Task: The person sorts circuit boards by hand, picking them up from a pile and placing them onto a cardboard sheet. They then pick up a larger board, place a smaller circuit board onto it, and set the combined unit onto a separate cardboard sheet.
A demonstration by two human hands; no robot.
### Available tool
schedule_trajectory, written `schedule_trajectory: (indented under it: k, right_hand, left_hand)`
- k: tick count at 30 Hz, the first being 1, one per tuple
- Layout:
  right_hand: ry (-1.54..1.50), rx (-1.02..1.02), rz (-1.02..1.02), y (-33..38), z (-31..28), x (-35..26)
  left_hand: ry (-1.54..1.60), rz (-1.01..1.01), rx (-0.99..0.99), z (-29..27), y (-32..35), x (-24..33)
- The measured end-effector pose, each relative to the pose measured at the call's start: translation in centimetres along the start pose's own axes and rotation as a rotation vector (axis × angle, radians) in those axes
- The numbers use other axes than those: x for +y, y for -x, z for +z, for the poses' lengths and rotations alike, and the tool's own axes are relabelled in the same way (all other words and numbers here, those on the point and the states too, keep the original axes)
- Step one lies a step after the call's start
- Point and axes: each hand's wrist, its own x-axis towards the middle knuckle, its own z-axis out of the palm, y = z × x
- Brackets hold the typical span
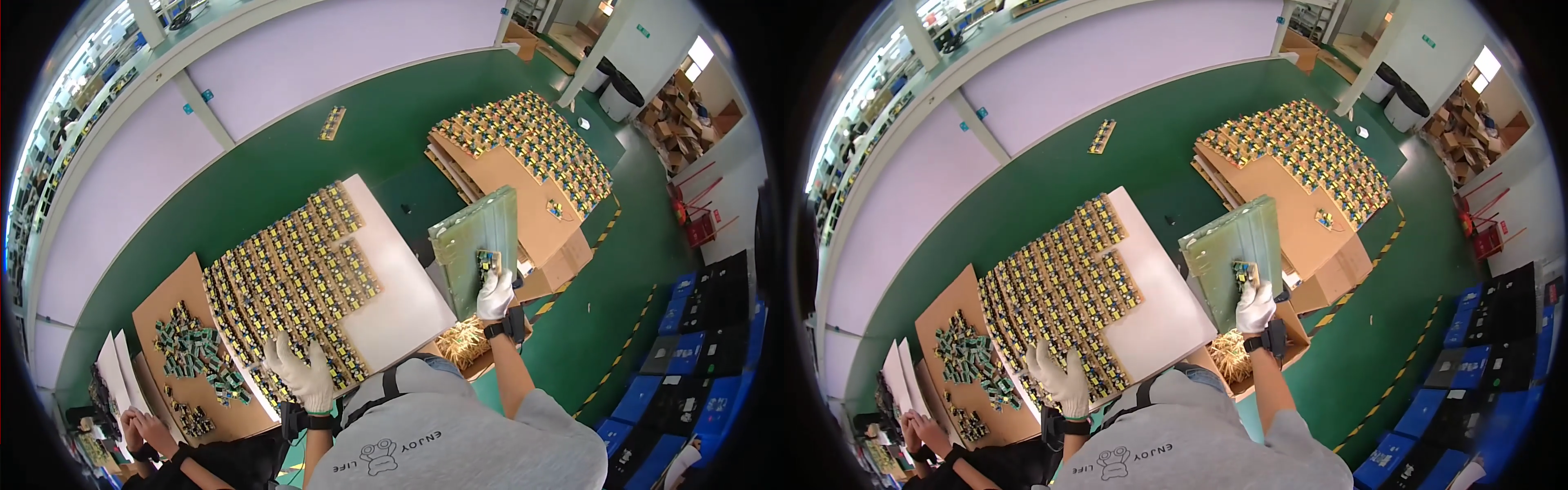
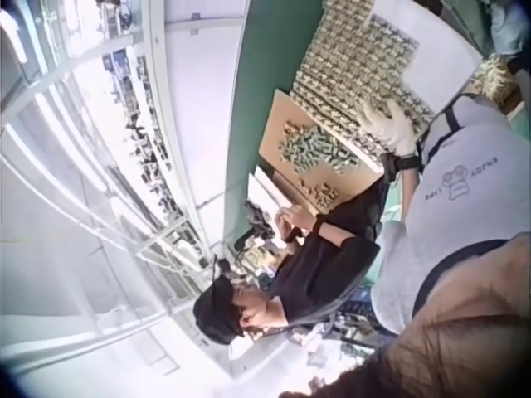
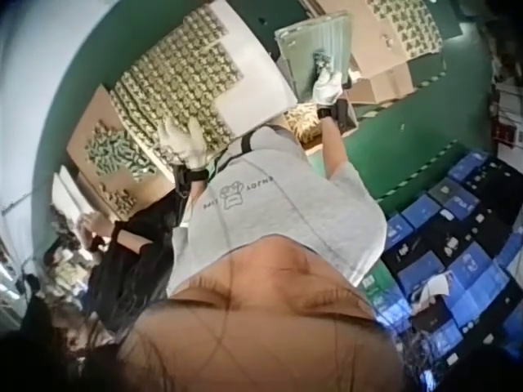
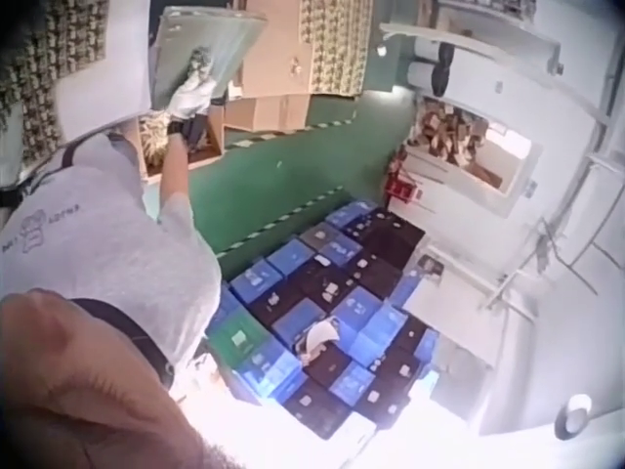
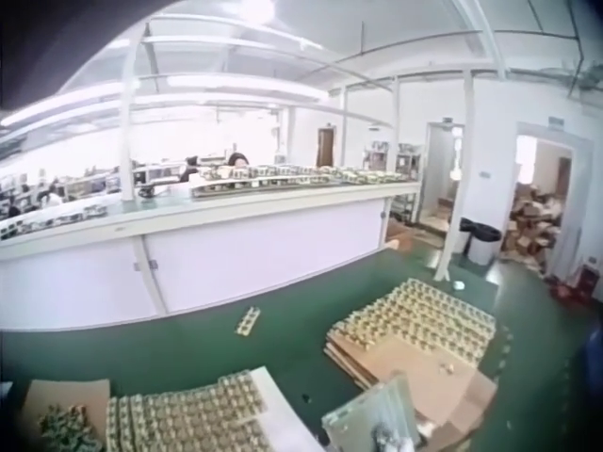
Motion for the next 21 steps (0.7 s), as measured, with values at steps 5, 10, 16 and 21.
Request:
schedule_trajectory:
  k: [5, 10, 16, 21]
  right_hand:
    - [-0.073, -0.019, 0.094, -0.9, -0.2, -1.3]
    - [-0.15, -0.081, 0.118, -1.6, -1.2, -2.1]
    - [-0.18, -0.152, 0.407, 0.6, -1.0, -4.5]
    - [-0.253, -0.313, -0.108, -0.2, -3.0, -3.9]
  left_hand:
    - [0.091, 0.004, -0.074, 2.2, -0.3, 2.2]
    - [0.365, 0.166, -0.16, 4.7, -1.1, 5.8]
    - [0.525, 0.283, -0.305, 6.2, -0.3, 11.8]
    - [0.611, 0.23, -0.789, 5.3, -1.3, 15.7]
